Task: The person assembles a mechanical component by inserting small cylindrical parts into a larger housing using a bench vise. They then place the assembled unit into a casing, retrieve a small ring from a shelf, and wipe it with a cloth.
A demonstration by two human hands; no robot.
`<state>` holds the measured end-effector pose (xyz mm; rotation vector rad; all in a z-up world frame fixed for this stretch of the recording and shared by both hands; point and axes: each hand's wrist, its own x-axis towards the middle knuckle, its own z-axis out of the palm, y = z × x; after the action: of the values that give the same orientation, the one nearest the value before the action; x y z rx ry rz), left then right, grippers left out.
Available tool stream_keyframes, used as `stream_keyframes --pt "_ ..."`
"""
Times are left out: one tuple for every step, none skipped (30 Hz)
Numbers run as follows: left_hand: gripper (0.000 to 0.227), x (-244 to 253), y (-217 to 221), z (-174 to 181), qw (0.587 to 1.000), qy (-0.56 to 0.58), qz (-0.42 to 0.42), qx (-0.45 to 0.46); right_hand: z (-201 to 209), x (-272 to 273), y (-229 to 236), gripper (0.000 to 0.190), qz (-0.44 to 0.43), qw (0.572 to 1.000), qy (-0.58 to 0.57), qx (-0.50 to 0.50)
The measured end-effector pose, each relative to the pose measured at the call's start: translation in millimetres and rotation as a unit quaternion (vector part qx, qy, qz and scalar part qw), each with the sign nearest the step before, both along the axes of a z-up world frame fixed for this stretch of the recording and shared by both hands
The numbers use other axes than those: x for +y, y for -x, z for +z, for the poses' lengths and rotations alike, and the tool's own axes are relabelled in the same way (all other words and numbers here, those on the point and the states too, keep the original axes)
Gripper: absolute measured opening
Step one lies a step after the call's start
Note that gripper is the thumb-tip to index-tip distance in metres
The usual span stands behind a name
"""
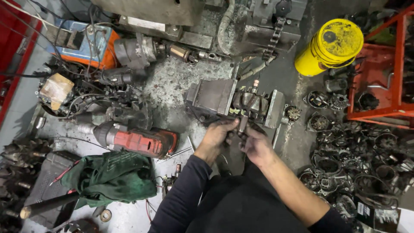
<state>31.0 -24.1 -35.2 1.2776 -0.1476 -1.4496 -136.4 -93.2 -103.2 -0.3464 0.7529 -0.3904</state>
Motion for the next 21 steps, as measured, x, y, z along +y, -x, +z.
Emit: stream_keyframes --pt "0.023 -2 -2 -8 1.000 -0.018 -0.009 -0.004 14 0 -2 0.030 0.008 1.000 -0.009 -0.003" --pt "0.023 -1 -2 -7 1.000 -0.021 -0.005 -0.002 28 1 -4 0.030 0.013 1.000 -0.012 -0.002" --pt "0.023 -1 -2 -6 1.000 -0.024 0.009 0.018 42 3 -6 0.031 0.020 1.000 -0.019 0.011" --pt "0.023 -2 -3 -5 0.999 -0.026 0.018 0.038 55 3 -8 0.032 0.022 0.999 -0.024 0.024" --pt "0.023 -2 -1 -4 0.999 -0.027 0.018 0.039 49 2 -8 0.032 0.022 0.999 -0.025 0.025" --pt "0.024 -1 0 -1 0.999 -0.022 0.008 0.043 43 1 -8 0.032 0.022 0.999 -0.018 0.034" --pt "0.026 -1 1 1 0.999 -0.017 -0.003 0.047 37 1 -8 0.032 0.021 0.999 -0.011 0.044" --pt "0.026 0 0 -8 0.999 -0.019 -0.005 0.049 33 2 -3 0.032 0.019 0.999 -0.013 0.046" --pt "0.023 2 0 -16 0.999 -0.023 0.005 0.049 30 3 2 0.029 0.010 0.999 -0.019 0.036" --pt "0.021 0 -2 -23 0.998 -0.023 0.018 0.047 28 0 4 0.026 0.005 1.000 -0.020 0.023" --pt "0.021 -1 -4 -20 0.999 -0.022 0.018 0.046 30 -2 1 0.026 0.005 1.000 -0.019 0.023" --pt "0.021 0 -4 -18 0.998 -0.029 0.021 0.060 32 -3 -1 0.024 0.003 1.000 -0.014 0.024" --pt "0.021 0 -4 -15 0.996 -0.037 0.024 0.073 34 -4 -3 0.021 0.001 1.000 -0.008 0.026" --pt "0.021 -1 -1 -11 0.996 -0.036 0.018 0.074 36 -3 -2 0.021 -0.005 1.000 -0.007 0.026" --pt "0.023 -1 1 -7 0.999 -0.030 0.005 0.040 39 -2 0 0.019 -0.010 0.999 -0.005 0.051" --pt "0.026 0 2 -1 1.000 -0.024 -0.002 0.005 42 -2 -2 0.018 -0.010 0.997 -0.002 0.075" --pt "0.026 -2 -1 -11 1.000 -0.023 -0.001 0.005 42 -2 -2 0.018 -0.009 0.997 -0.001 0.075" --pt "0.026 -2 -2 -23 0.999 -0.041 0.022 0.022 42 1 -1 0.017 -0.019 0.997 -0.009 0.074" --pt "0.027 -1 -2 -34 0.996 -0.060 0.044 0.039 42 4 1 0.017 -0.028 0.997 -0.017 0.073" --pt "0.027 0 -1 -20 0.997 -0.058 0.043 0.037 39 6 -1 0.017 -0.029 0.997 -0.015 0.071" --pt "0.021 1 0 -5 0.996 -0.057 0.048 0.051 37 7 -4 0.019 -0.036 0.997 -0.006 0.063"
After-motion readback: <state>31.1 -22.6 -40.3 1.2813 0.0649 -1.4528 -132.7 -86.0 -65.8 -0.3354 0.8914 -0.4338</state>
